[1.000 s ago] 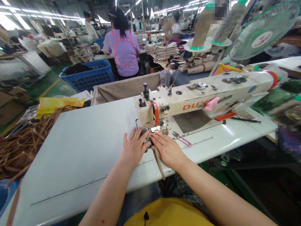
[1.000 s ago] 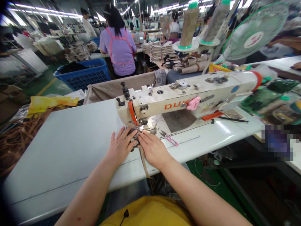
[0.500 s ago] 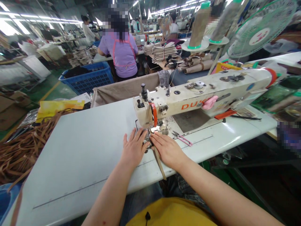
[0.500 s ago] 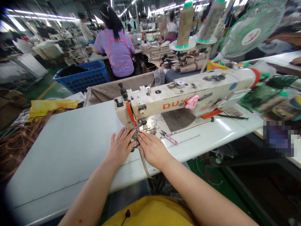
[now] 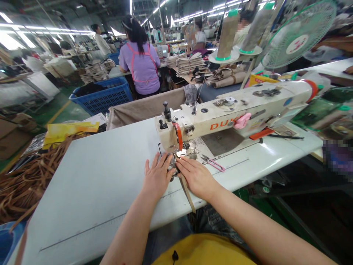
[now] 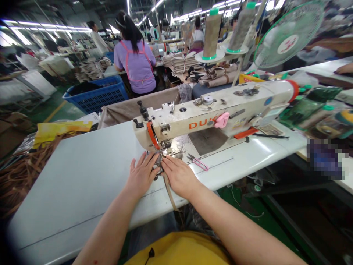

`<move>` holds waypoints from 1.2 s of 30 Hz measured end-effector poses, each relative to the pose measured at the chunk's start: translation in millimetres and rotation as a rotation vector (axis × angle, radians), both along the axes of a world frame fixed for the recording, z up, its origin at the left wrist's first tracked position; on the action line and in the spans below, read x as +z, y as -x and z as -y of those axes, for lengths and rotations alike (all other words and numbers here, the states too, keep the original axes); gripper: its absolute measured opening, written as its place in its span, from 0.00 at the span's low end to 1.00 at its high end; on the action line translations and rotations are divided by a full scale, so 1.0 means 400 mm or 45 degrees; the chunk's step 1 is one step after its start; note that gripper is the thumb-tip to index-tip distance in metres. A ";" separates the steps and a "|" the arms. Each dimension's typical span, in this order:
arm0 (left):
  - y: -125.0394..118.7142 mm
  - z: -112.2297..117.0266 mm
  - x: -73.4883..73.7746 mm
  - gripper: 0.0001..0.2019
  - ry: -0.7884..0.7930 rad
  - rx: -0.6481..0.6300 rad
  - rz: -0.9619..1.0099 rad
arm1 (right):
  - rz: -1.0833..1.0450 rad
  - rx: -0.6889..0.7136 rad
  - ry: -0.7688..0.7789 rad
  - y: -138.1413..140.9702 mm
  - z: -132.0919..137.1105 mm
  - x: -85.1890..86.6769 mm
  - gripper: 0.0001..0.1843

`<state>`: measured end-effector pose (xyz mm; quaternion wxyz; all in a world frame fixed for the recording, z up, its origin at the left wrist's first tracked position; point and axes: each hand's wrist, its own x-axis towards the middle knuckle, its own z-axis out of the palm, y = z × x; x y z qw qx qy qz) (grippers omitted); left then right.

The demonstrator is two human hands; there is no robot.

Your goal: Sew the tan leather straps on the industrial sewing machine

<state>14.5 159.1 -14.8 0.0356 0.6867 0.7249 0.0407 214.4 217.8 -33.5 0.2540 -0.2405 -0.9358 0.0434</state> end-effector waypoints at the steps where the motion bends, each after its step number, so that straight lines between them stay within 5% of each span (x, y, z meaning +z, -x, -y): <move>1: 0.001 0.001 -0.002 0.27 0.001 0.000 0.000 | 0.001 -0.002 -0.003 0.000 0.000 0.000 0.21; 14: 0.028 0.044 -0.036 0.29 -0.013 -0.061 -0.067 | -0.089 0.051 0.015 -0.017 -0.002 0.006 0.16; 27: 0.029 0.047 -0.020 0.30 0.049 -0.063 -0.071 | -0.098 0.051 0.068 -0.046 0.021 0.016 0.19; 36: 0.050 0.032 -0.021 0.25 -0.081 -0.031 0.107 | -0.119 0.062 0.079 -0.047 0.021 0.016 0.19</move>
